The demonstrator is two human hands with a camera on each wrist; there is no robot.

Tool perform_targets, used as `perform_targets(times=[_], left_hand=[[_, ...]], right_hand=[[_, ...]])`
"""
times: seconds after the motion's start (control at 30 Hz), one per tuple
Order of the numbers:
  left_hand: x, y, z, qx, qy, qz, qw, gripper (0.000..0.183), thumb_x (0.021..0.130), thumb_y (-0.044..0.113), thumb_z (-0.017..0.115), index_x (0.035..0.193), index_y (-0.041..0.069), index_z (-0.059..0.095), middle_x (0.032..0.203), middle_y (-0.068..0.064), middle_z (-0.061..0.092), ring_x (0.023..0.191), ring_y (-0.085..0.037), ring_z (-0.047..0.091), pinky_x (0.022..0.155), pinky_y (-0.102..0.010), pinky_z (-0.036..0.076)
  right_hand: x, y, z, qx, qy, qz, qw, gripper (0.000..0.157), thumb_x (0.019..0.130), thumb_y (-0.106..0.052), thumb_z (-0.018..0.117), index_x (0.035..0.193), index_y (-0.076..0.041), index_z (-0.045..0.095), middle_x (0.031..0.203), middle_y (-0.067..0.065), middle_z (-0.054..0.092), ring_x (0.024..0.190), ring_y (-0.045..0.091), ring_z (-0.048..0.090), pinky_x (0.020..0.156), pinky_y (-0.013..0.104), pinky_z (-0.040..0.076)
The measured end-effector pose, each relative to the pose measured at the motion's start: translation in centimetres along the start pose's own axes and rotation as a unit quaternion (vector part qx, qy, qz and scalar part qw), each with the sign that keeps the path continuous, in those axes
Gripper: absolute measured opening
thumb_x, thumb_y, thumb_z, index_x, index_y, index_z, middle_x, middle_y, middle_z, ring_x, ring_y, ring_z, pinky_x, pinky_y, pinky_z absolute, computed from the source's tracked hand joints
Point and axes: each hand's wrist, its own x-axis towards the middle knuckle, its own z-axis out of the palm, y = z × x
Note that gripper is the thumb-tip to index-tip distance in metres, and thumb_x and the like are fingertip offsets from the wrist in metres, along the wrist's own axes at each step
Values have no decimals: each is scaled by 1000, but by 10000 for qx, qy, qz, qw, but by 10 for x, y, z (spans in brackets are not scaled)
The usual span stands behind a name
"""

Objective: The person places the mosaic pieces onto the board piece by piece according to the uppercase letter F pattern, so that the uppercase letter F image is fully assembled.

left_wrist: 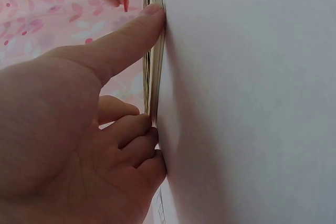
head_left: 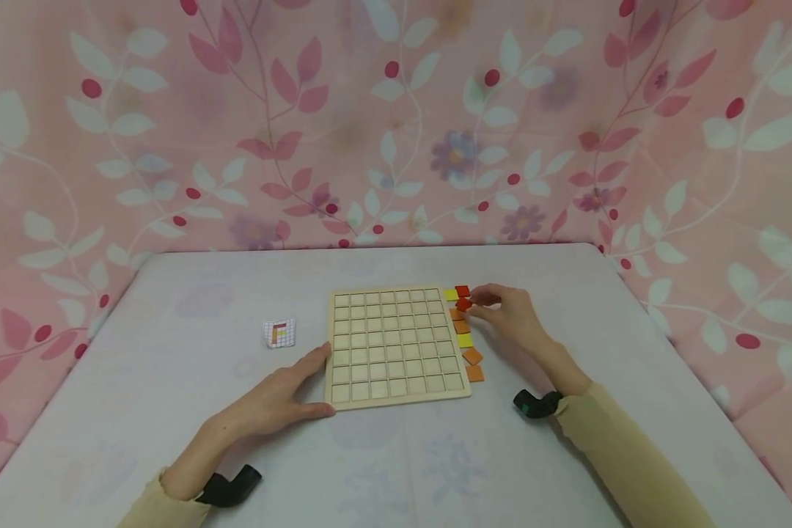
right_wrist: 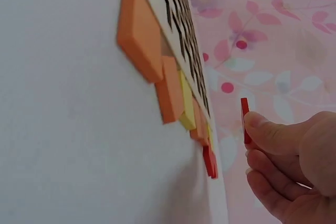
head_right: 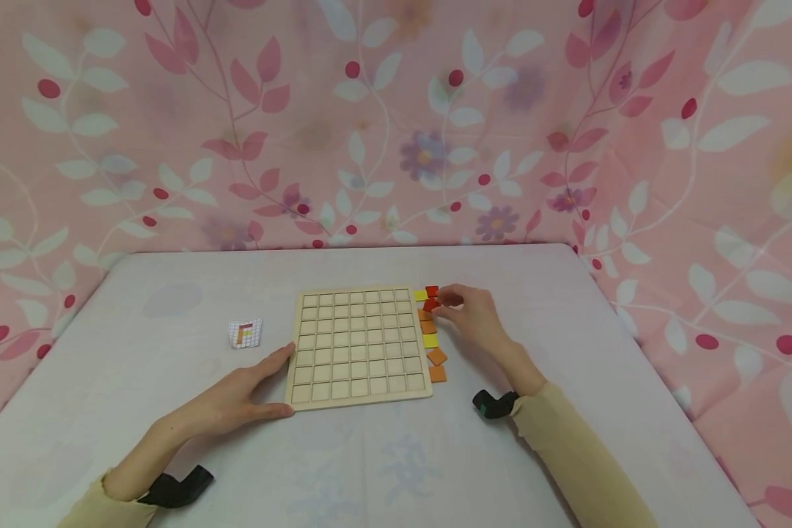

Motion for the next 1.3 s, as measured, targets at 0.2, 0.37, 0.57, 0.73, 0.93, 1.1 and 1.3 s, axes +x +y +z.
perform_targets(times=[0.2, 0.37, 0.57, 0.73, 0.93, 1.1, 1.3], left_hand=[[-1, 1, -1, -42, -1, -54, 10000, 101, 84, 46, 78, 160, 13, 22, 165, -8, 25, 151, -31, 25, 119, -55, 27], [-1, 2, -1, -74, 19, -64, 9999, 101, 83, 46, 79, 160, 13, 22, 165, -9, 26, 151, -32, 25, 118, -55, 27], [-1, 2, -1, -72, 25, -63, 10000, 101, 83, 47, 79, 160, 13, 23, 165, -8, 26, 151, -31, 25, 118, -55, 27], [0, 1, -1, -68, 20, -30, 10000, 101, 83, 46, 79, 160, 12, 23, 165, -7, 26, 151, -30, 25, 119, -53, 27], [0, 1, 0, -58, 7, -34, 10000, 100, 83, 46, 79, 160, 12, 24, 164, -8, 27, 151, -30, 26, 119, -54, 27], [0, 1, 0, -79, 7, -30, 10000, 101, 83, 46, 79, 160, 13, 24, 165, -8, 26, 151, -30, 25, 119, -54, 27], [0, 1, 0, -71, -2, -38, 10000, 102, 83, 47, 79, 160, 12, 22, 165, -8, 25, 151, -30, 24, 119, -54, 27]], right_hand=[[13, -17, 8, 269, -34, -226, 9994, 34, 86, -16, 80, 115, -2, 71, 106, 11, 75, 97, 27, 70, 89, 44, 56], [22, -27, 18, 416, -129, -229, 9988, 33, 86, -16, 80, 114, 0, 71, 106, 11, 74, 96, 26, 68, 88, 42, 56], [32, -36, 29, 632, -140, -451, 9969, 31, 86, -12, 80, 112, 2, 72, 101, 12, 75, 91, 26, 69, 85, 42, 57], [39, -41, 38, 585, -151, -592, 9964, 30, 86, -12, 80, 111, 2, 72, 100, 11, 76, 90, 26, 70, 85, 42, 57], [45, -47, 46, 653, -237, -664, 9954, 31, 85, -14, 80, 111, 2, 72, 100, 12, 76, 91, 27, 71, 86, 42, 57], [48, -49, 52, 710, -319, -626, 9950, 31, 86, -13, 79, 112, 2, 72, 101, 12, 75, 92, 26, 71, 85, 42, 57], [47, -48, 61, 766, -226, -531, 9954, 31, 85, -12, 80, 111, 1, 73, 100, 12, 76, 91, 26, 71, 83, 40, 57]])
